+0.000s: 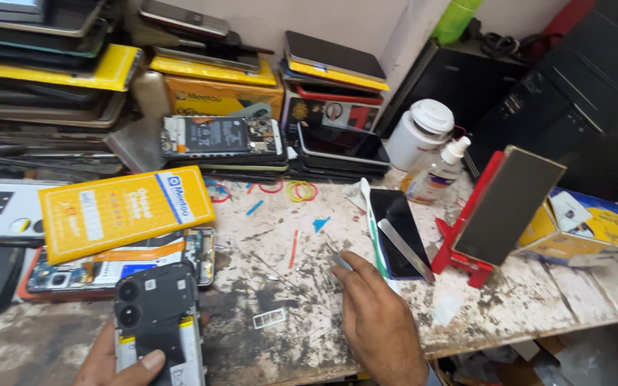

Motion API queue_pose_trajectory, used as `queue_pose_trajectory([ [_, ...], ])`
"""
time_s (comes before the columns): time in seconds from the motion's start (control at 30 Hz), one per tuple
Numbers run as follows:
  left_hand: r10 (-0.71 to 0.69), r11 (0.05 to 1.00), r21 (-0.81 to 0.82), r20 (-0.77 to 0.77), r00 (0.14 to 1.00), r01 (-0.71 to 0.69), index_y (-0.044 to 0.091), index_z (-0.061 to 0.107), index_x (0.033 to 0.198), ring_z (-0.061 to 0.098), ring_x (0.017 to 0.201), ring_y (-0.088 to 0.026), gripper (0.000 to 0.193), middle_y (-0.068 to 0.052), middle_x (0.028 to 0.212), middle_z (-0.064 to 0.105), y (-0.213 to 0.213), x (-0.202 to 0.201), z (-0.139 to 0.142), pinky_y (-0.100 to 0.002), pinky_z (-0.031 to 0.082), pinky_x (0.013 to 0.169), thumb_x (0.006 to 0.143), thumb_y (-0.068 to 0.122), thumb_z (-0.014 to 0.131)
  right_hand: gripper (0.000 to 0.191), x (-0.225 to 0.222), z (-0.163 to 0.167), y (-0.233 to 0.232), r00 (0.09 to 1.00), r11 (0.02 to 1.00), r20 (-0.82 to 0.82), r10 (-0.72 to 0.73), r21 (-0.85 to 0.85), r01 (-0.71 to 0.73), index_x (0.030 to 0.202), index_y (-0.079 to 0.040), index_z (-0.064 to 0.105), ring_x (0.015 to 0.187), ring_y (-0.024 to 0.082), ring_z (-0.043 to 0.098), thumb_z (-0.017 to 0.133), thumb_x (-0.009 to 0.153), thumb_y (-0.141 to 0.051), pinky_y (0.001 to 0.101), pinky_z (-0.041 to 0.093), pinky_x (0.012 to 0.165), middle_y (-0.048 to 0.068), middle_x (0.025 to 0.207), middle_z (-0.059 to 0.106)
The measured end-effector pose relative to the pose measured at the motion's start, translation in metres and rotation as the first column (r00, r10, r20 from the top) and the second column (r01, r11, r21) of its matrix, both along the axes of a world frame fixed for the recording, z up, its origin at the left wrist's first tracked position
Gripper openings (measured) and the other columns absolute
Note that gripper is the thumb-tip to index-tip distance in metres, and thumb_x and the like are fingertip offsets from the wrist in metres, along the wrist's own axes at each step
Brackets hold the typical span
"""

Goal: The person uses a screwdriver to remove screws from the back of a smartphone, then detaches a ribbon cable from the motherboard. The person continues to unscrew and handle the device on a cluttered workbench.

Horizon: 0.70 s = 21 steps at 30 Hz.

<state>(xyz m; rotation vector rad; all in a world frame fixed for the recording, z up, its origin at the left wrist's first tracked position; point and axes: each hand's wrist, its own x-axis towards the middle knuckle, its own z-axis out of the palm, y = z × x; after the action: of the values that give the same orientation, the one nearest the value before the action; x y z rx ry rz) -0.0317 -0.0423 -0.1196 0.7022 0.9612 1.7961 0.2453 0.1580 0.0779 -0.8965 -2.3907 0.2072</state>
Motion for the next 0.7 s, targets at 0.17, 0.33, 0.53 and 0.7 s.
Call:
queue_pose_trajectory([
  [0.17, 0.017, 0.994, -0.106, 0.011, 1.0, -0.016, 0.002, 0.037, 0.159, 0.069, 0.125, -0.037, 0.085, -0.03, 0.135, 0.067, 0.003, 0.008, 0.024, -0.049, 0.046, 0.108, 0.079, -0.002, 0.066, 0.029, -0.002, -0.016, 0.005, 0.995, 1.0, 0.095, -0.013, 0.0, 0.013, 0.113, -0.009, 0.071, 0.103, 0.032, 0.072, 0.068, 0.084, -0.006, 0.0412, 0.058, 0.083, 0.008, 0.135, 0.064],
  [0.33, 0.053, 0.996, -0.076, 0.031, 0.998, -0.05, 0.002, 0.039, 0.153, 0.071, 0.121, -0.034, 0.083, -0.029, 0.13, 0.073, 0.003, 0.012, 0.051, -0.045, 0.046, 0.107, 0.073, -0.005, 0.063, 0.033, -0.003, -0.03, 0.012, 0.988, 0.999, 0.15, -0.027, 0.028, 0.023, 0.113, -0.014, 0.074, 0.099, 0.031, 0.072, 0.07, 0.08, -0.011, 0.0417, 0.058, 0.082, 0.006, 0.133, 0.065],
  [0.53, 0.163, 0.985, -0.085, 0.179, 0.97, -0.15, 0.003, 0.042, 0.152, 0.072, 0.117, -0.033, 0.082, -0.028, 0.126, 0.073, -0.001, 0.032, 0.073, -0.047, 0.049, 0.105, 0.074, -0.012, 0.061, 0.028, -0.01, -0.037, 0.005, 0.988, 0.994, -0.128, 0.082, 0.082, -0.072, 0.107, -0.014, 0.076, 0.102, 0.026, 0.076, 0.074, 0.079, -0.012, 0.0368, 0.058, 0.087, 0.01, 0.114, 0.075],
  [0.7, 0.28, 0.96, -0.057, 0.153, 0.948, -0.274, 0.005, 0.045, 0.149, 0.072, 0.114, -0.027, 0.08, -0.021, 0.124, 0.073, 0.016, 0.042, 0.077, -0.044, 0.051, 0.103, 0.073, -0.012, 0.065, 0.029, -0.03, -0.065, -0.03, 0.899, 0.937, -0.263, 0.35, 0.095, -0.336, 0.107, -0.014, 0.076, 0.104, 0.023, 0.077, 0.075, 0.079, -0.011, 0.0352, 0.058, 0.09, 0.01, 0.109, 0.077],
])
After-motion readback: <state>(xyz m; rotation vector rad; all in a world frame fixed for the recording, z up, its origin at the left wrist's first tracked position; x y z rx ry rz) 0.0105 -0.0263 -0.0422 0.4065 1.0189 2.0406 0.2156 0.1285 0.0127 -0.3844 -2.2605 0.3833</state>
